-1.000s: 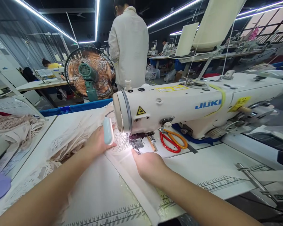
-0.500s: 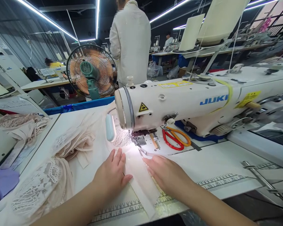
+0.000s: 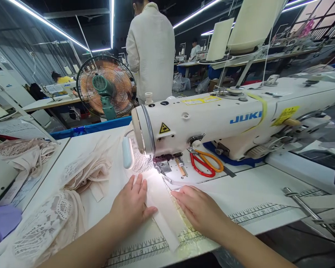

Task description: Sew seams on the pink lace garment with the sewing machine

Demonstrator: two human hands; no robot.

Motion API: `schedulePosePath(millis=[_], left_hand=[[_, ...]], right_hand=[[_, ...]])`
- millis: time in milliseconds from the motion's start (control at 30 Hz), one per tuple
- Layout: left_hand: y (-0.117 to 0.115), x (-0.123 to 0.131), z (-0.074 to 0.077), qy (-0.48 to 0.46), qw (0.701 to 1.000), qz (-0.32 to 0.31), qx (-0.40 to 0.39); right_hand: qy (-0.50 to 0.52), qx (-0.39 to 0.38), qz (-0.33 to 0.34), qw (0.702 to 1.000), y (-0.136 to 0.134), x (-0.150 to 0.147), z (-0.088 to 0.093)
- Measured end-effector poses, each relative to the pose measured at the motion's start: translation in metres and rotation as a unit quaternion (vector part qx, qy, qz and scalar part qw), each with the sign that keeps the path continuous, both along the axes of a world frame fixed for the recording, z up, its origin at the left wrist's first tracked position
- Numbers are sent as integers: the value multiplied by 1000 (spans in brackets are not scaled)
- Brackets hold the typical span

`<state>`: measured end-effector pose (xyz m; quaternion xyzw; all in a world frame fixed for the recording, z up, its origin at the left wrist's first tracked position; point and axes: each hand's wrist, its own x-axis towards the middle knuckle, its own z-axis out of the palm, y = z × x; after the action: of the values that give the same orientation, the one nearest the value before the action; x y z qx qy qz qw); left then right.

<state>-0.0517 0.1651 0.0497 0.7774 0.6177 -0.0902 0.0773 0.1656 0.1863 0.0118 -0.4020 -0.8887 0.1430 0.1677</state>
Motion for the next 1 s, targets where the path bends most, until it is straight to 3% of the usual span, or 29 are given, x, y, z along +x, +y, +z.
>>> schedulePosePath(millis=[267, 1000], left_hand=[[7, 3, 4, 46, 999, 7, -19], [42, -19, -2, 28, 1000, 0, 8]], right_hand=[[-7, -4, -2, 1000, -1, -1, 1], [-7, -4, 39, 999, 1, 4, 3]])
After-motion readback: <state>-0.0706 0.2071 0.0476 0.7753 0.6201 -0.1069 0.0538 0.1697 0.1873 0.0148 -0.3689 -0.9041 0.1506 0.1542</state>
